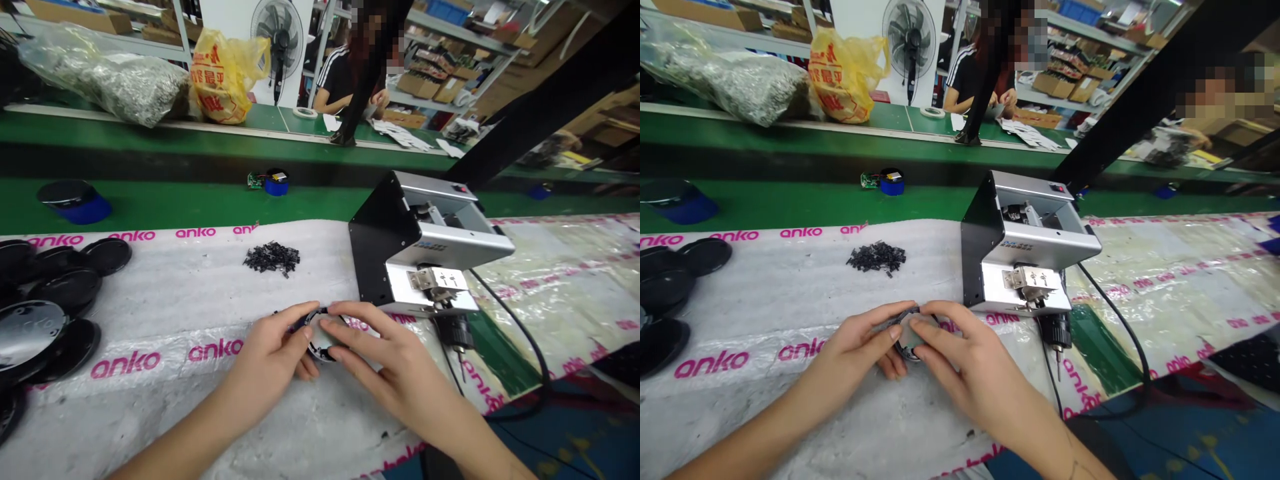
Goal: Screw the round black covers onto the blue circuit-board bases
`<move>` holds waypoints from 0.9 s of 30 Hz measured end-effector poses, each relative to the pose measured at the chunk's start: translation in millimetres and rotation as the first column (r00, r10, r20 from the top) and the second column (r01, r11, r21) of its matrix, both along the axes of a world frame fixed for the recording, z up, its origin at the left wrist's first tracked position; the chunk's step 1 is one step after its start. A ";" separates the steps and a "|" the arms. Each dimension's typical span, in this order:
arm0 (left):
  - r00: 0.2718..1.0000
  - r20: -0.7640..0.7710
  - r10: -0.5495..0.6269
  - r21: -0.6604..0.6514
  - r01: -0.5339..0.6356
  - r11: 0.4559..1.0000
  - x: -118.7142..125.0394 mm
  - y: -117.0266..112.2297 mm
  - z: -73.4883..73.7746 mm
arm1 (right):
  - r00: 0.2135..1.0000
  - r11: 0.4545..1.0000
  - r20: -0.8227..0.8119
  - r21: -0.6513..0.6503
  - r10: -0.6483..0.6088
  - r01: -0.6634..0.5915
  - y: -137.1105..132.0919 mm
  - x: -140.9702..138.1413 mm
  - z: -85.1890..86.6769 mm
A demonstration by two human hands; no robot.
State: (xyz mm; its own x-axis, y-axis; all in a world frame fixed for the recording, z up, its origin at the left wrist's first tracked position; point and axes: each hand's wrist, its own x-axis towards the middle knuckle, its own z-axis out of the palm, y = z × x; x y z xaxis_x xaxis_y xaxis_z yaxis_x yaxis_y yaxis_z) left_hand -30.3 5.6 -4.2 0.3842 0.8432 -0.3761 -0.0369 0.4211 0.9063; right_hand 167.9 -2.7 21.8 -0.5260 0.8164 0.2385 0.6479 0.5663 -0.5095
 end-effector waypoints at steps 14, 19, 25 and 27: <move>1.000 0.011 0.000 -0.077 0.001 0.997 4.8 0.2 1.6 | 0.983 0.970 -0.016 -0.162 -0.185 0.180 2.5 -11.2 11.9; 1.000 -0.010 0.024 -0.035 -0.025 0.999 6.1 2.0 6.2 | 0.982 0.973 0.057 -0.137 -0.182 0.188 2.2 -15.6 12.7; 0.986 0.093 -0.139 -0.133 0.151 0.980 2.2 15.4 4.2 | 0.986 1.000 0.165 0.012 -0.025 0.024 10.4 -6.5 20.6; 0.958 0.200 -0.207 -0.133 0.236 0.963 0.3 19.5 1.5 | 0.968 0.989 0.226 0.073 0.112 -0.132 22.2 -14.5 35.9</move>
